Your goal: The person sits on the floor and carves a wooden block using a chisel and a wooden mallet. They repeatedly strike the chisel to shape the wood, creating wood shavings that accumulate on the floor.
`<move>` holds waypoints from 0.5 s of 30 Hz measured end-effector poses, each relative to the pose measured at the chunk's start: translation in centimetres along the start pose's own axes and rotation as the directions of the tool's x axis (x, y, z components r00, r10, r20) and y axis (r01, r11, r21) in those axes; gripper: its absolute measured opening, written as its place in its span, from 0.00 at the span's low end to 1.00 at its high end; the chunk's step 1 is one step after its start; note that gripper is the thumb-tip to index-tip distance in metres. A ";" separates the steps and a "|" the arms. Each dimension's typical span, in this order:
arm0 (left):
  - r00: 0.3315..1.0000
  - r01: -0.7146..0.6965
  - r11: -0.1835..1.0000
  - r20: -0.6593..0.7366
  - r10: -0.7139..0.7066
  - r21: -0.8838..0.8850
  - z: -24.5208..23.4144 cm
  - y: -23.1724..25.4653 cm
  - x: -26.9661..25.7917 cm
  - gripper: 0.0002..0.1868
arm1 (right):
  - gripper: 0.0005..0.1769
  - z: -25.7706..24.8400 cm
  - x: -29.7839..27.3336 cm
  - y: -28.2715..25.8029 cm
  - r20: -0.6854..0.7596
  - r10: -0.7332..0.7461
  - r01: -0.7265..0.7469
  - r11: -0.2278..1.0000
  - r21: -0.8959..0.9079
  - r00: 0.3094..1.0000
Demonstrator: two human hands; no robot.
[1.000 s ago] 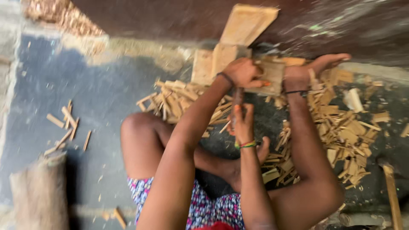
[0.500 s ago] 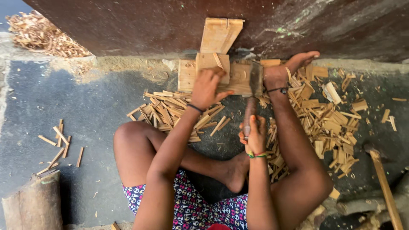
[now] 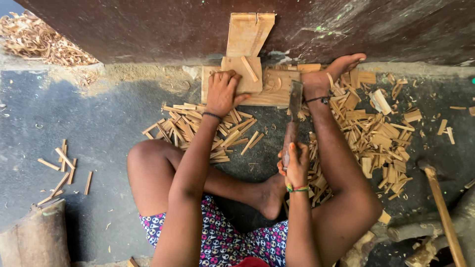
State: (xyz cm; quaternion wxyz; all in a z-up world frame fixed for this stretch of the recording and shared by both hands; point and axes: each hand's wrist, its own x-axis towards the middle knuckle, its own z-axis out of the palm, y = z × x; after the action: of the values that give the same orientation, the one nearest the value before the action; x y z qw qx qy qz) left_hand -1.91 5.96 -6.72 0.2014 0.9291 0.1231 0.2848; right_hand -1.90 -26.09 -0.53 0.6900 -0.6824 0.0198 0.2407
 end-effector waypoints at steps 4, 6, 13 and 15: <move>0.990 0.124 0.990 -0.079 -0.118 0.068 -1.1 2.7 1.4 0.45 | 0.19 -0.1 -0.3 0.2 0.007 0.007 -0.006 1.000 -0.020 1.000; 0.969 0.243 0.955 -0.087 -0.232 0.169 -1.2 4.0 2.8 0.47 | 0.19 0.0 -0.2 0.1 0.001 0.002 -0.002 1.000 -0.014 1.000; 0.923 0.382 0.913 -0.010 -0.385 0.145 -0.6 6.1 4.3 0.53 | 0.20 0.0 -0.5 -0.3 -0.012 0.001 -0.001 0.999 -0.037 1.000; 0.911 0.412 0.911 -0.050 -0.410 0.028 -0.6 5.2 4.2 0.49 | 0.20 -0.4 -0.6 -0.4 -0.015 -0.011 0.011 0.999 -0.032 1.000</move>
State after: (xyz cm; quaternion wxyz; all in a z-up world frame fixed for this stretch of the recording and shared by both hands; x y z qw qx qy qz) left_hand 1.77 2.96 -1.95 0.2365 0.8797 0.3254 0.2537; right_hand -2.12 -26.63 0.03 0.6803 -0.6951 0.0174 0.2320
